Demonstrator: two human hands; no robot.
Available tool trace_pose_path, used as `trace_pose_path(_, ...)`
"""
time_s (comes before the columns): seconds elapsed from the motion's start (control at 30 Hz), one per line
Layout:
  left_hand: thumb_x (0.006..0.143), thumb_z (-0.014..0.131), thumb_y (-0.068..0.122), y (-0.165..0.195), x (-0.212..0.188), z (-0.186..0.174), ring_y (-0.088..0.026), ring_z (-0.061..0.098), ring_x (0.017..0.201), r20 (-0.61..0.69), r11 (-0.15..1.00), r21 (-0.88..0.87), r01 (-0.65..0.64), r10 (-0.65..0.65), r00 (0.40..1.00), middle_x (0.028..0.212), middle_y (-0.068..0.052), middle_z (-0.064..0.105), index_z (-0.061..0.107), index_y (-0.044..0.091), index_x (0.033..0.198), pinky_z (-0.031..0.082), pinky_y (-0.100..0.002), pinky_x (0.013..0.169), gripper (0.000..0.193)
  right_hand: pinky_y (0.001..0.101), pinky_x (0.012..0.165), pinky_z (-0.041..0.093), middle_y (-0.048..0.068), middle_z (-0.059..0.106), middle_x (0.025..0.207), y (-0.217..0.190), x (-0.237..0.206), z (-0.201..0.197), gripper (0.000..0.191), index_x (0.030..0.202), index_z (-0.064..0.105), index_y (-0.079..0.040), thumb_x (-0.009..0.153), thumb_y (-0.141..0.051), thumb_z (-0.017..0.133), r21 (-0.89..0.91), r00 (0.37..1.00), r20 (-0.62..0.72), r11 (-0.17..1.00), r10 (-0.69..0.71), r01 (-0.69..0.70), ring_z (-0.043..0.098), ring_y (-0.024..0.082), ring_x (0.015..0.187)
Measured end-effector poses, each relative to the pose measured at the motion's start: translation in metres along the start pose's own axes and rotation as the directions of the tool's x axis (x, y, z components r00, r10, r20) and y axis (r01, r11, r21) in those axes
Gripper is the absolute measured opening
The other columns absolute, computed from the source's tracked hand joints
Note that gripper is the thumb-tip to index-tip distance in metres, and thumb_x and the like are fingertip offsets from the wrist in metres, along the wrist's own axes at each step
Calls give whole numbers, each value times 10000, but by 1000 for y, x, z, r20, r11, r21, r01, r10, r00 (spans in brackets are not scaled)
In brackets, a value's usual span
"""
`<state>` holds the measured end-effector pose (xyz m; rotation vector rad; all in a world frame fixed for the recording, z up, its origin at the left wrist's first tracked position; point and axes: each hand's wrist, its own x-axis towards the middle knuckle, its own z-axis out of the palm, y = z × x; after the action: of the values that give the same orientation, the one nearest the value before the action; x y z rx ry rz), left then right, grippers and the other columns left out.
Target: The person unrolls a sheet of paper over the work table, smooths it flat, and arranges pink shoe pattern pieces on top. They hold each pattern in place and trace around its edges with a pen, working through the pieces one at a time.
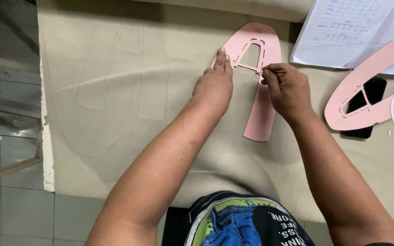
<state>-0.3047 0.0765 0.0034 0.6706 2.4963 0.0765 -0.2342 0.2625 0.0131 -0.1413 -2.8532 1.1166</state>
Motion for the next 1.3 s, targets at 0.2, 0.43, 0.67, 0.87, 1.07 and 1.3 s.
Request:
trace_pose_path(0.2,840,674,-35,0,0,-4,-303,572,1224,71,1000,-5,6,-6,997,1700,-173,-64,96,-18,1599,597,-384,895,954,336,738,583,155,737,1014,0,7,2,145,1073,705,19,1066,-124,678,-127,984,-15,977,-176,173,746,233,823)
trace_pose_path(0.43,836,685,-28,0,-2,-7,-302,567,1239,62,1000,13,-5,4,998,1701,-182,-63,93,-21,1604,590,-382,915,970,340,749,586,142,751,970,1,7,-3,139,1065,702,14,1063,-123,677,-99,994,41,990,-100,104,758,225,835)
trace_pose_path(0.67,835,690,-22,0,-1,-7,-315,565,1236,91,1000,1,-2,2,996,1702,-190,-74,86,-34,1603,584,-392,929,977,327,769,591,132,758,959,4,15,-5,169,1079,685,24,1070,-144,665,4,998,37,998,-58,58,765,196,861)
trace_pose_path(0.87,872,645,-10,-1,3,-2,-322,558,1259,51,1000,-30,2,-1,999,1701,-179,-71,102,-18,1604,586,-406,927,912,396,759,565,166,734,969,7,36,-6,141,1047,719,6,1062,-130,685,-196,974,49,954,-223,228,723,314,840)
trace_pose_path(1.07,876,643,6,-3,3,-1,-323,548,1276,25,1000,4,-21,21,999,1693,-195,-53,114,-20,1596,599,-399,895,894,438,749,548,174,730,939,6,50,-8,125,1035,728,-1,1044,-118,684,-273,973,73,934,-220,231,695,359,830)
trace_pose_path(1.3,846,687,14,-3,2,-2,-313,565,1251,56,1000,14,-17,17,998,1697,-198,-50,105,-20,1604,601,-381,889,956,352,759,585,149,749,1003,11,71,-5,159,1098,701,28,1094,-124,654,-110,982,14,975,-190,191,758,236,855)
